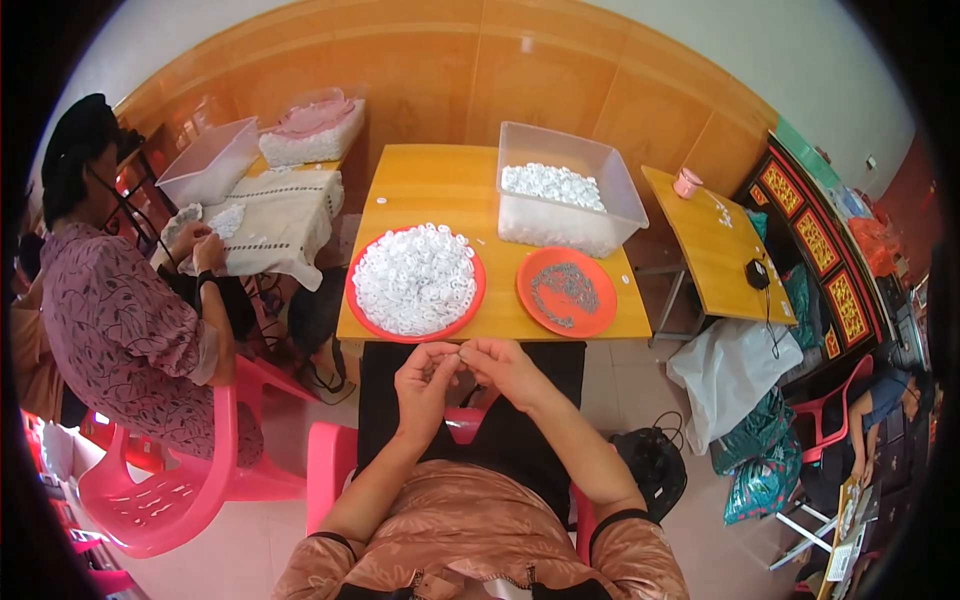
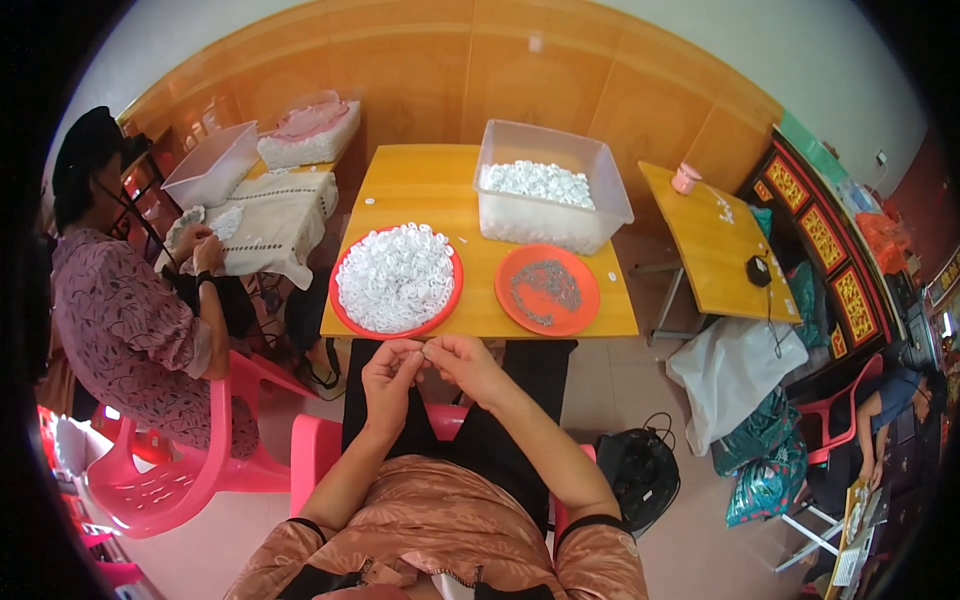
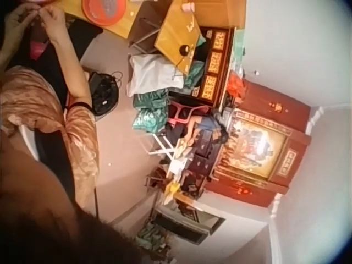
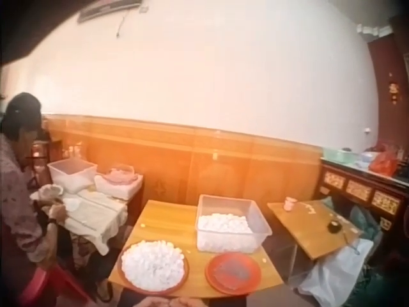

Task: Manual assembly of small plastic components by inserting pins into circular bases.

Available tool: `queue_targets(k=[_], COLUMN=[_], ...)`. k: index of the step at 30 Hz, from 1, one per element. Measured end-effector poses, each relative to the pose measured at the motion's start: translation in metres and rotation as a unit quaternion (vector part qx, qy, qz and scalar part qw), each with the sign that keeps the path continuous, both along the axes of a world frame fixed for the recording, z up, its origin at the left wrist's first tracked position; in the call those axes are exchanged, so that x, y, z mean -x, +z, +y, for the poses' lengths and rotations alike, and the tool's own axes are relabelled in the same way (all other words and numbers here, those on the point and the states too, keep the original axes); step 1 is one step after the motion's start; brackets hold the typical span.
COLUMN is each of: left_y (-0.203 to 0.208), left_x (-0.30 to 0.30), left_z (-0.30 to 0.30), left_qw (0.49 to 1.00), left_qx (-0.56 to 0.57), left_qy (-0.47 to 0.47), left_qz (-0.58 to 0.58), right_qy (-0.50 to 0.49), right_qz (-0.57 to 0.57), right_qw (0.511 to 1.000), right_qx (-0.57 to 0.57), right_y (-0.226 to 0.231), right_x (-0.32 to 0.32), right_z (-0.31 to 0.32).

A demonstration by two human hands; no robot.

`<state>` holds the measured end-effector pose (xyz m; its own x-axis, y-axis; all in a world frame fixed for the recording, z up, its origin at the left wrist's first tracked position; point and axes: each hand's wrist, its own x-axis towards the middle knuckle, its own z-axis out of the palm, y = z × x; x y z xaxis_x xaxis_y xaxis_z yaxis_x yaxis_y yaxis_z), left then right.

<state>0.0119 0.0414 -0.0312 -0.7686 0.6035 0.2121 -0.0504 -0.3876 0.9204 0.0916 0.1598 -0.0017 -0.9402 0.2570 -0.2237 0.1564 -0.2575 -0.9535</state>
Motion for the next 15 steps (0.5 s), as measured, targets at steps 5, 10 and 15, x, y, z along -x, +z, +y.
queue_targets(k=[5,10,15], left_y=[0.001,0.000,0.007], left_x=[0.000,0.002,-0.002], left_z=[-0.004,-0.007,-0.007], left_qw=[0.998,0.994,0.999], left_qx=[0.019,0.017,0.027], left_qy=[-0.018,-0.046,-0.009], left_qz=[-0.065,-0.094,0.019], right_qy=[-0.154,-0.193,-0.132], right_qz=[0.129,0.172,0.148], right_qw=[0.921,0.846,0.939], right_qx=[-0.334,-0.467,-0.281], right_y=[-0.010,-0.004,-0.001], right_x=[0.002,0.001,-0.008], right_z=[-0.018,-0.024,-0.018])
